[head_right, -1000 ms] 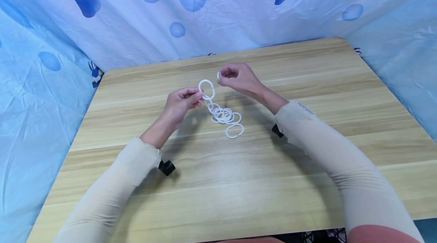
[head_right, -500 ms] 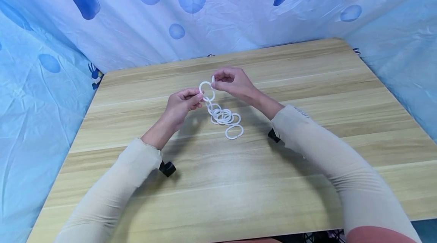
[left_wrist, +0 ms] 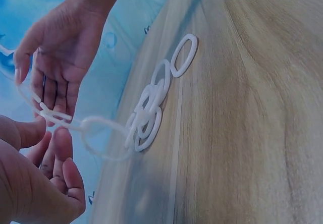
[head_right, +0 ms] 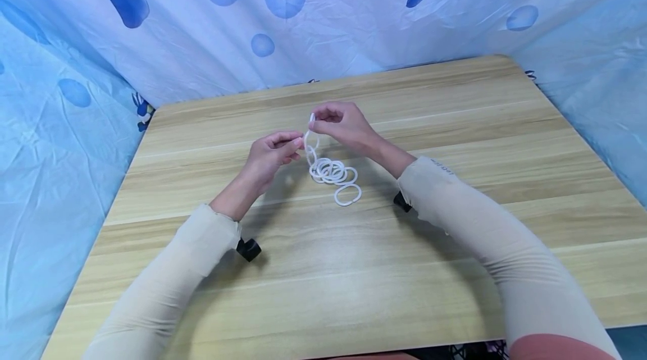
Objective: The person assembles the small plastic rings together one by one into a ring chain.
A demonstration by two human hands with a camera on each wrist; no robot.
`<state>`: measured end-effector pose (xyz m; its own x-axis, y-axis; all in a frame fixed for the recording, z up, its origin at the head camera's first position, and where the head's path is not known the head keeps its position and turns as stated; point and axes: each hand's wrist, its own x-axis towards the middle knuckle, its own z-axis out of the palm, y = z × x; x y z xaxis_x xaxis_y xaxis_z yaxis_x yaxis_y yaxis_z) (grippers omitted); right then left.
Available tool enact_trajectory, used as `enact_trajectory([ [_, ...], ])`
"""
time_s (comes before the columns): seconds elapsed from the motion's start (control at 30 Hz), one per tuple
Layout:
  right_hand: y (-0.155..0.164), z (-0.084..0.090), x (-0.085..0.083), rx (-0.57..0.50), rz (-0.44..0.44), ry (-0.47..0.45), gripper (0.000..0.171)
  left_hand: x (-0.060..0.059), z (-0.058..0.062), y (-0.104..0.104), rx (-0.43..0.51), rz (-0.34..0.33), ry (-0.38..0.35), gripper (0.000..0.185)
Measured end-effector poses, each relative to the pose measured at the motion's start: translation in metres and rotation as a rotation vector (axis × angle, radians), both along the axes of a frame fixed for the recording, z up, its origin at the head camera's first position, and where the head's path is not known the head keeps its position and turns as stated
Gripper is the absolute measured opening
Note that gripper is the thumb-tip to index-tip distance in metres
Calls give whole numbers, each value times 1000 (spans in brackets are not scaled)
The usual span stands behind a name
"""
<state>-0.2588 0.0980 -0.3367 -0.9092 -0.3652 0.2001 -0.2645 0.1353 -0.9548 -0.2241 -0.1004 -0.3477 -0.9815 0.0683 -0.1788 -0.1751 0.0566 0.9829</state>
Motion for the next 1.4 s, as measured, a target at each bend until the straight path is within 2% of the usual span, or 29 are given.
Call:
enact_trajectory([
  [0.27, 0, 0, 0, -1, -17, -25, 26, 1, 0, 0, -26, 45, 48, 24],
  [0.53, -4, 1, 4, -19, 45, -48, 27, 2, -2, 4, 3, 0, 118, 27],
  [0.83, -6, 0, 7, -27, 73, -82, 28, 3, -1, 5, -11, 1, 100, 24],
  [1.03, -1, -2, 3, -30, 134, -87, 29, 2, 1, 5, -44, 56, 124, 23],
  [1.2, 12, 0, 0, 76, 151, -96, 35, 1, 0, 4, -7, 82, 146, 21],
  [1.4, 37, -3, -4, 275, 77, -6, 33, 0, -1, 1, 61, 93, 139, 20],
])
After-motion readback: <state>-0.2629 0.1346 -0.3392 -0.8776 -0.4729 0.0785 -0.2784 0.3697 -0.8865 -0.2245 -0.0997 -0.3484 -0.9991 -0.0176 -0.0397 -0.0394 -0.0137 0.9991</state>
